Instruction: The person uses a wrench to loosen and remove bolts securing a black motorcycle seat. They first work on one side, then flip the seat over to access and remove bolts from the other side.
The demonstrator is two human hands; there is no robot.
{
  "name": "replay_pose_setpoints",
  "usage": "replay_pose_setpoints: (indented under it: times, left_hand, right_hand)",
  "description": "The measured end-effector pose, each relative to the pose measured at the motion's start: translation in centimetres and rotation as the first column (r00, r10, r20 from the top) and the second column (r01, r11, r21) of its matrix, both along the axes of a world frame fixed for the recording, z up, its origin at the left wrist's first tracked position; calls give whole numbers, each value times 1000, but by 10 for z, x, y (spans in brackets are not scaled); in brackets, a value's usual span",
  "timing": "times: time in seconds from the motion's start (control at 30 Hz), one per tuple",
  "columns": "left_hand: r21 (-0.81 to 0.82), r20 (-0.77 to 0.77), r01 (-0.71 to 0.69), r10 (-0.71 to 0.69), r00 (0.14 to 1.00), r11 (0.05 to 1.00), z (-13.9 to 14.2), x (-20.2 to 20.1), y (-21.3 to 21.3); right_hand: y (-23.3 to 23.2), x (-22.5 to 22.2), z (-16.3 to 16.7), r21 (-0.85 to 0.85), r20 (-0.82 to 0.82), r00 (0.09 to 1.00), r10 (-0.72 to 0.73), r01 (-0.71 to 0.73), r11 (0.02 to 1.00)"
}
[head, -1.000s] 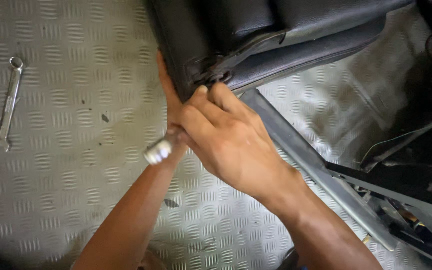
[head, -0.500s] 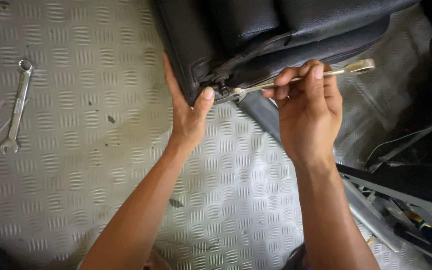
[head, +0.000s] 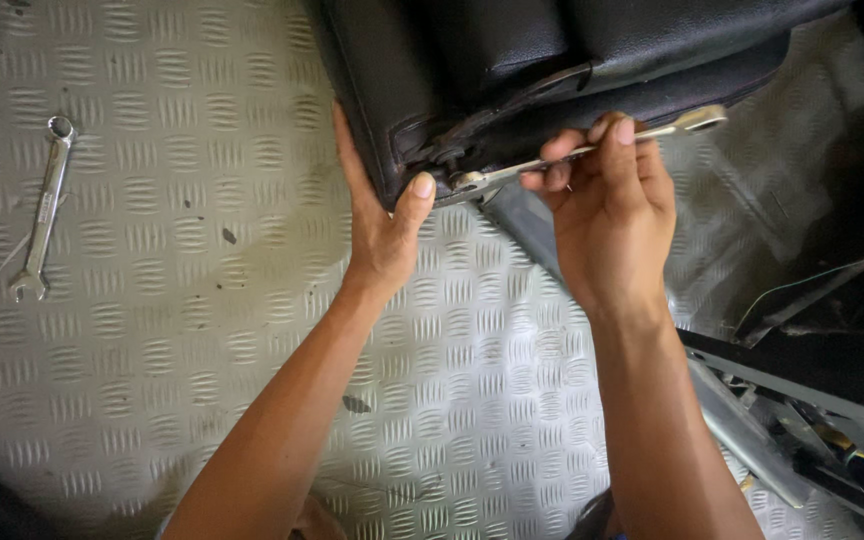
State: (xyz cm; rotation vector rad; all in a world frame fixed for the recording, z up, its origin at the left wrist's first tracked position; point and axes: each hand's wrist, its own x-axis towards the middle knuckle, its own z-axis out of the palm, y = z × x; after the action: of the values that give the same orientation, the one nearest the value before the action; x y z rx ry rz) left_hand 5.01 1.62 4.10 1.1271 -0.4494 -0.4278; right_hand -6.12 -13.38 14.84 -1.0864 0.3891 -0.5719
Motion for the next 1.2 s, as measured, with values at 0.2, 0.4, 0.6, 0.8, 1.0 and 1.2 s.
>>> replay_pose_setpoints:
  times: [0.2,0.4,0.6,0.8,1.0,1.2]
  left_hand:
    - [-11,11,-17,17,1000,1000,-2,0,1]
    - [-75,-4,-12,12,1000,997,-1,-2,2]
    - [-6,71,-53,53,996,999,-2,-1,2]
    - [-9,22,-17,17,1000,1000,-2,0,2]
    - [-20,24,-26,26,999,999,2,0,0]
    - [23,-10,-19,19,1000,1000,-1,0,0]
  right_hand:
    - [18,9,22,-182,2,1000,-10,10,983]
    - [49,14,53,-894,-155,986,69,-169,415]
    - [62,10,60,-906,-164,973,159,-213,367]
    - [35,-12,45,-522,0,993,-117,100,847]
    - [19,-14,10,-184,73,996,-55,68,981]
    - [13,-1,-3,105,37,996,-87,83,991]
